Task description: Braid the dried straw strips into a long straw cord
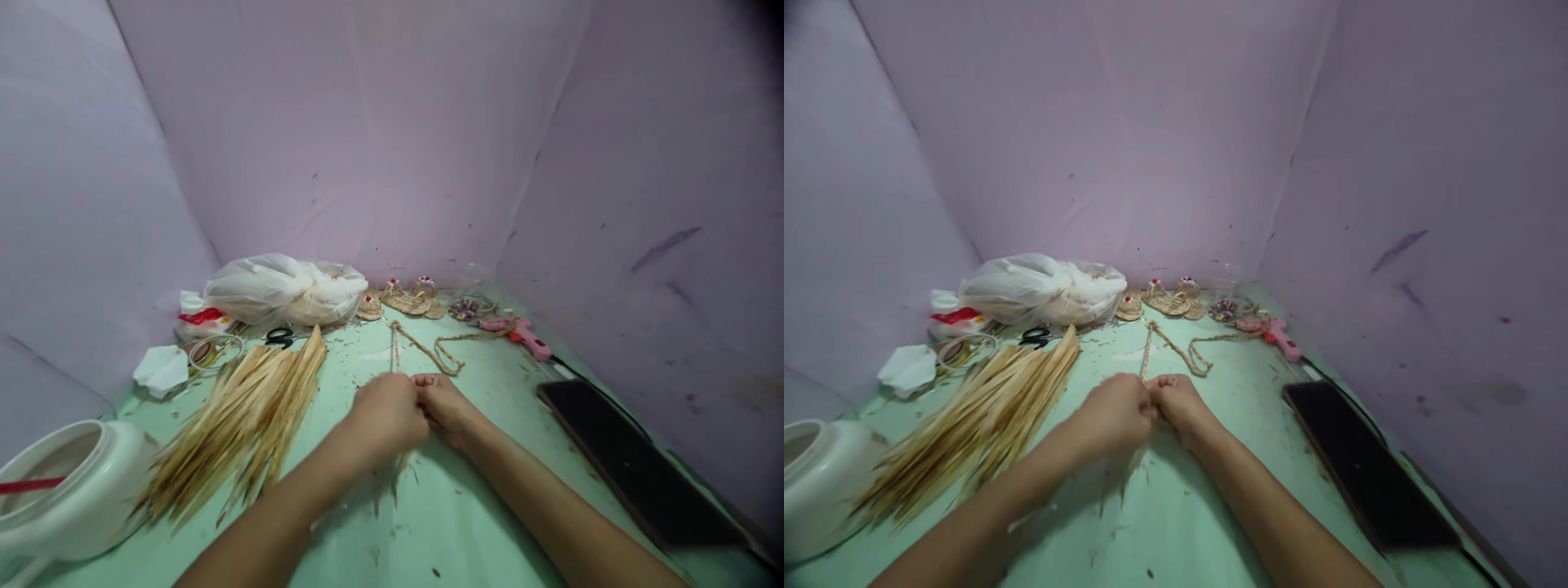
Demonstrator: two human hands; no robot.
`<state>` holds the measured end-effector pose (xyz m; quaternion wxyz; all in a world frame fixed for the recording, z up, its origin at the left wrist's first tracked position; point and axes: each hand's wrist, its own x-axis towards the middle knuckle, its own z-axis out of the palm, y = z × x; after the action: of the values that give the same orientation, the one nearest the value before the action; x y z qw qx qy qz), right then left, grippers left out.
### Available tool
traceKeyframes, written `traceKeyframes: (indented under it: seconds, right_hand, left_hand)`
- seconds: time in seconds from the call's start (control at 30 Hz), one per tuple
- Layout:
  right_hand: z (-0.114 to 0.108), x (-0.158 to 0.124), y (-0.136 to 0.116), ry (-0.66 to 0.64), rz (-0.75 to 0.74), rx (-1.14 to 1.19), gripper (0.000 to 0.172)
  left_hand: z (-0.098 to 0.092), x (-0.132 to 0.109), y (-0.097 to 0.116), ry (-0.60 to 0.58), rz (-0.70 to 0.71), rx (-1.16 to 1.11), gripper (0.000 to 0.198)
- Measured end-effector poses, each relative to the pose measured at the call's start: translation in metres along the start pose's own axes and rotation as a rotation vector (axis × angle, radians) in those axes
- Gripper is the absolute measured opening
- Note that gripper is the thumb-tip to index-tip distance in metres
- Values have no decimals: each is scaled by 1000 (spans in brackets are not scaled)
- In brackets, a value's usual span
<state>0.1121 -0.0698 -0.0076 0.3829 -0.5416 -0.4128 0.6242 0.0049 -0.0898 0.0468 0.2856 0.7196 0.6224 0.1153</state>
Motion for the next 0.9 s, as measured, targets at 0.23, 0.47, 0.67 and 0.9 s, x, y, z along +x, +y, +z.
traceKeyframes:
  seconds: [0.23,0.47,0.67,0.9]
  right_hand:
    - [-5,2,2,-124,-47,-61,18]
    - [-8,4,-1,-130,-162,-357,6]
    - [-4,-13,-6,187,-416,-1066,18]
    - [15,-36,-15,219,-364,-1435,22]
  left_hand:
    - [-9,31,-32,-201,-211,-634,14]
    - [15,34,-31,-256,-245,-619,15]
    - [28,41,-41,41,-138,-219,11]
    - [30,40,-36,-80,-240,-362,18]
